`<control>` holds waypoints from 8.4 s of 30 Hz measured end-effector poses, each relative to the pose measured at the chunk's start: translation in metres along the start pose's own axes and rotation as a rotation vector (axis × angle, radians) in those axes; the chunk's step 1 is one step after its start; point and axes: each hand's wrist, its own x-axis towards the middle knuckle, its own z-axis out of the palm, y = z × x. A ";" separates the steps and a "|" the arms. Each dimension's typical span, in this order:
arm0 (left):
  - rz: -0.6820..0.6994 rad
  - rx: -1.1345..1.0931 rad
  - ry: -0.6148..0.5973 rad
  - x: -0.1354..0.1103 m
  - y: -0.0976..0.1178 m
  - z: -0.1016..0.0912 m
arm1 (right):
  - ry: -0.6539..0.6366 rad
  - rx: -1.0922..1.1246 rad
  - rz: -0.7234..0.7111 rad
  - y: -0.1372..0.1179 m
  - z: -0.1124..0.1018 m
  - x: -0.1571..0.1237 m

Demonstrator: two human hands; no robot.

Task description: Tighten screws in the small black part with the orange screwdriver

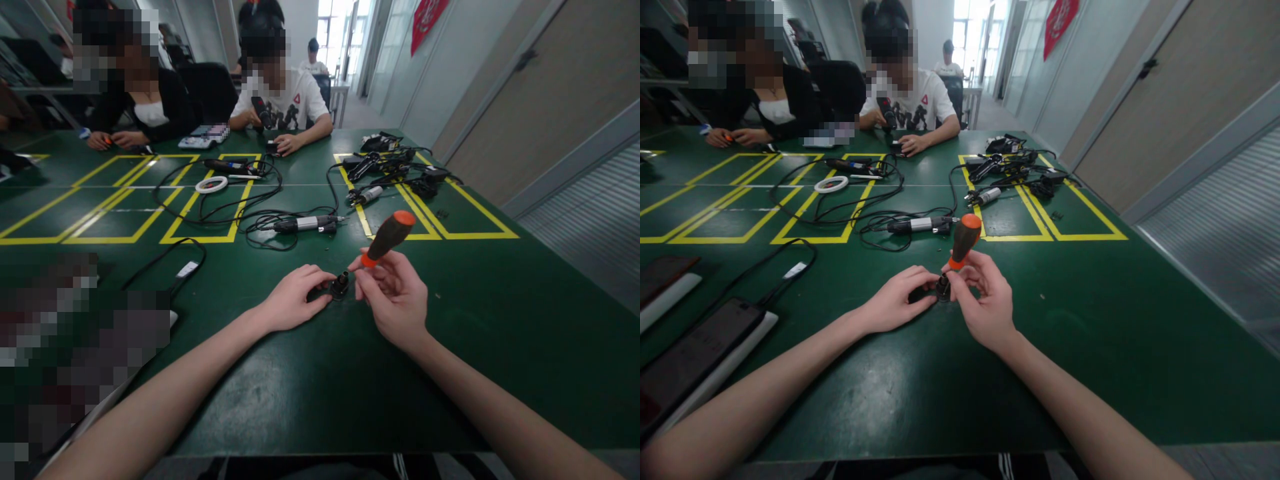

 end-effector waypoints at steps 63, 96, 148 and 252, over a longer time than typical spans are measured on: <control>0.004 0.002 -0.007 -0.001 0.000 -0.001 | 0.098 -0.199 -0.100 0.000 -0.005 0.000; 0.001 0.000 0.001 -0.001 0.000 0.000 | 0.035 -0.092 -0.039 -0.004 -0.004 -0.001; 0.014 -0.016 0.006 -0.001 0.001 -0.002 | 0.048 -0.161 -0.221 0.005 -0.004 -0.003; 0.019 -0.009 0.008 0.001 0.001 0.000 | -0.010 -0.087 -0.077 -0.005 -0.005 0.003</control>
